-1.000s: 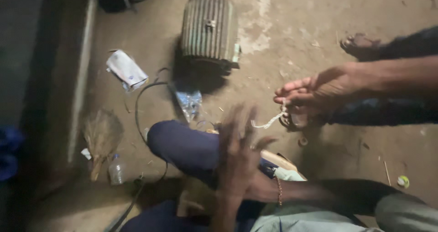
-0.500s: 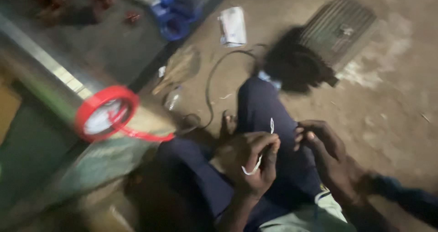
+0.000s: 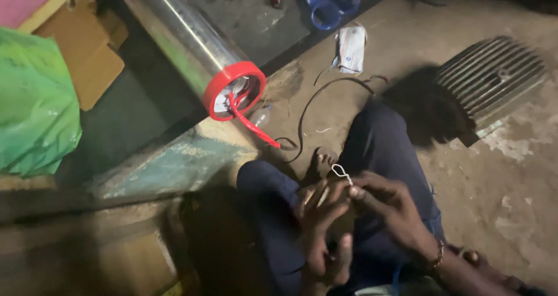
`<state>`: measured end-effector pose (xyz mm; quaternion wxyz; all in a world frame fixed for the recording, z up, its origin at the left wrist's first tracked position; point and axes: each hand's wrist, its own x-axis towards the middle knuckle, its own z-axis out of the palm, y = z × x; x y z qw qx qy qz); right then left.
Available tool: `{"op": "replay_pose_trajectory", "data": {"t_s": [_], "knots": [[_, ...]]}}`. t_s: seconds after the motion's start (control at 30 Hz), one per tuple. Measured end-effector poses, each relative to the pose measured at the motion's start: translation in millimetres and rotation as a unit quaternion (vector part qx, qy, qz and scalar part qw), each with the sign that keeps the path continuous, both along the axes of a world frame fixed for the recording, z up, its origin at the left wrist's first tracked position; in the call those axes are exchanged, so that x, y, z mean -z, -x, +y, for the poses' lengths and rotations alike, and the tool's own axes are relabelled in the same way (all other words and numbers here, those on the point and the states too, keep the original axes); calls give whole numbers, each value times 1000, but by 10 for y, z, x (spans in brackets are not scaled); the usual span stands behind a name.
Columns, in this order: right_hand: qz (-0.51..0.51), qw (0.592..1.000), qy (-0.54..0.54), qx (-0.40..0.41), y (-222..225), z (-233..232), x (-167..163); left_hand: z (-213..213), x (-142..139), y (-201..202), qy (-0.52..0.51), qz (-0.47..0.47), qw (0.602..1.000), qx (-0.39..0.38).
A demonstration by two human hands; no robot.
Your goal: The person winds a red insulated wire around the end of a metal cylinder, securing it with red tape. They repeatedly adjust the wire and tape while seated at a cluttered workbench.
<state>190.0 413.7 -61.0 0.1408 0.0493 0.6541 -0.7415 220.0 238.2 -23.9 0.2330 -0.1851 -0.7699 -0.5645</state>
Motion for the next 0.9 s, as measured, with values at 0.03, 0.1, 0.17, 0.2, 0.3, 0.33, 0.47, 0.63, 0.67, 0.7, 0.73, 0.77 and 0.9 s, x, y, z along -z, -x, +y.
{"op": "replay_pose_trajectory", "data": {"t_s": [0.03,0.1,0.17,0.2,0.3,0.33,0.47,0.63,0.67,0.7,0.73,0.77,0.9], "knots": [[56,996,-72,-11,-14,42,18,-36,8,-24,-39,3,999,-1],[157,964,-213,-32,-76,137,49,-92,63,-35,-82,-132,987,-46],[143,940,-286,-119,-139,164,91,-140,145,-35,-84,-234,966,-75],[135,923,-322,-161,-167,181,98,-160,195,-14,-65,-265,959,-82],[420,814,-390,-99,-234,211,67,-181,313,-9,-122,-295,945,-67],[427,804,-401,-105,-244,207,45,-179,340,-19,-159,-297,940,-56],[456,771,-428,-120,-271,155,-48,-111,423,-119,-274,-310,910,-29],[355,843,-345,-211,-246,133,-65,-57,518,-164,-252,-284,916,-130],[366,856,-315,-184,-242,124,-62,-67,512,-156,-264,-277,912,-147],[374,869,-282,-157,-237,110,-61,-85,491,-136,-275,-270,908,-165],[363,891,-242,-125,-231,87,-62,-105,454,-114,-287,-261,903,-183],[352,909,-202,-93,-227,46,-68,-117,404,-83,-305,-269,894,-186],[279,950,-135,-24,-158,-127,-131,-197,111,-2,0,-136,972,-193]]}}
